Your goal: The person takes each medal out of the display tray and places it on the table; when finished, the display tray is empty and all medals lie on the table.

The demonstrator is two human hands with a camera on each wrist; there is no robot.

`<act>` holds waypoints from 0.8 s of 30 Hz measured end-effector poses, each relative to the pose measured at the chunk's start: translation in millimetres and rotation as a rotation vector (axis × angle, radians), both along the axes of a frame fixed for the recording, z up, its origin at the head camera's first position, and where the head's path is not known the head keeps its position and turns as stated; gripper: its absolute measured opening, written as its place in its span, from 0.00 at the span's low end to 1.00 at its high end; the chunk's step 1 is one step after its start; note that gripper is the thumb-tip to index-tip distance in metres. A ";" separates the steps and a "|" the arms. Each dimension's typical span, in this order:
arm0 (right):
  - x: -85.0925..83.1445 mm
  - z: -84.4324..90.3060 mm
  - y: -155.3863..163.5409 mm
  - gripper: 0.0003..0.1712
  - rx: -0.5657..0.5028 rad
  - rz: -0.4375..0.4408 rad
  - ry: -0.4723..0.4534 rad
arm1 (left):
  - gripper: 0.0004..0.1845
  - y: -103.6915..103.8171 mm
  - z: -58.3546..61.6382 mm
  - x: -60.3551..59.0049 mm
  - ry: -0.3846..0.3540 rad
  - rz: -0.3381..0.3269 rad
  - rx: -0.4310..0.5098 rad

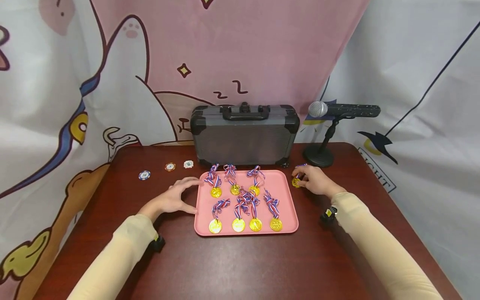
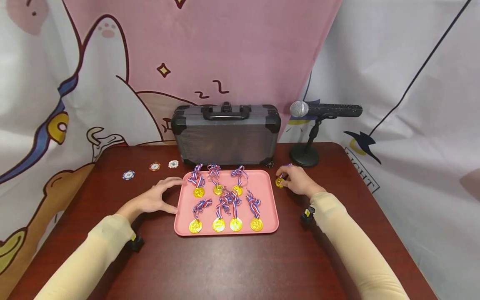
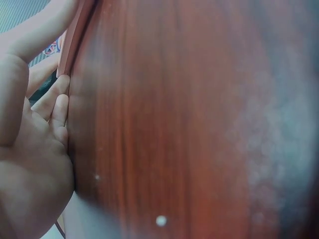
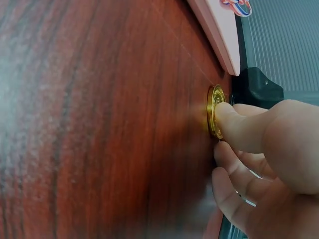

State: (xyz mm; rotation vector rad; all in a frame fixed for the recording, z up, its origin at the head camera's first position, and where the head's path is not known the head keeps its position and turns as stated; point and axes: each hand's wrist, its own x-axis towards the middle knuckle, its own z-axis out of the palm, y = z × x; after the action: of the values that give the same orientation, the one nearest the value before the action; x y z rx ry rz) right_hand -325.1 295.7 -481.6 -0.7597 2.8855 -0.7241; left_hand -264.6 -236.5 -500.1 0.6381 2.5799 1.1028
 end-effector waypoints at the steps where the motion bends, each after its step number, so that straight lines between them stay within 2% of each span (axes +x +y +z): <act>1: 0.1 0.2 -0.2 0.18 0.007 0.003 0.004 | 0.51 -0.2 0.0 -0.3 0.001 0.000 -0.002; 10: 7.1 15.5 -2.6 0.18 0.041 0.001 -0.008 | 0.51 0.1 1.7 0.8 0.009 -0.001 -0.007; 13: 11.6 25.0 -2.0 0.20 0.044 -0.048 -0.002 | 0.51 0.0 1.3 1.0 0.014 -0.006 -0.004; 17: 17.8 35.3 -7.3 0.20 0.021 -0.102 0.049 | 0.51 -0.5 1.3 1.8 0.003 -0.001 0.008; 20: 21.4 38.8 -21.8 0.19 -0.032 -0.064 0.080 | 0.51 -1.0 1.7 2.0 -0.005 0.010 0.016; 24: 25.8 38.2 -51.7 0.18 -0.101 0.051 0.067 | 0.51 0.0 2.3 0.9 -0.013 0.012 0.018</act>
State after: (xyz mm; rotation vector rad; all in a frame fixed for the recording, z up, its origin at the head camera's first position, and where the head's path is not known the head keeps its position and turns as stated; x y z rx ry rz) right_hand -299.3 244.0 -443.5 -0.8829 2.8952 -0.8594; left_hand -263.7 -236.6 -497.8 0.6188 2.5692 1.1308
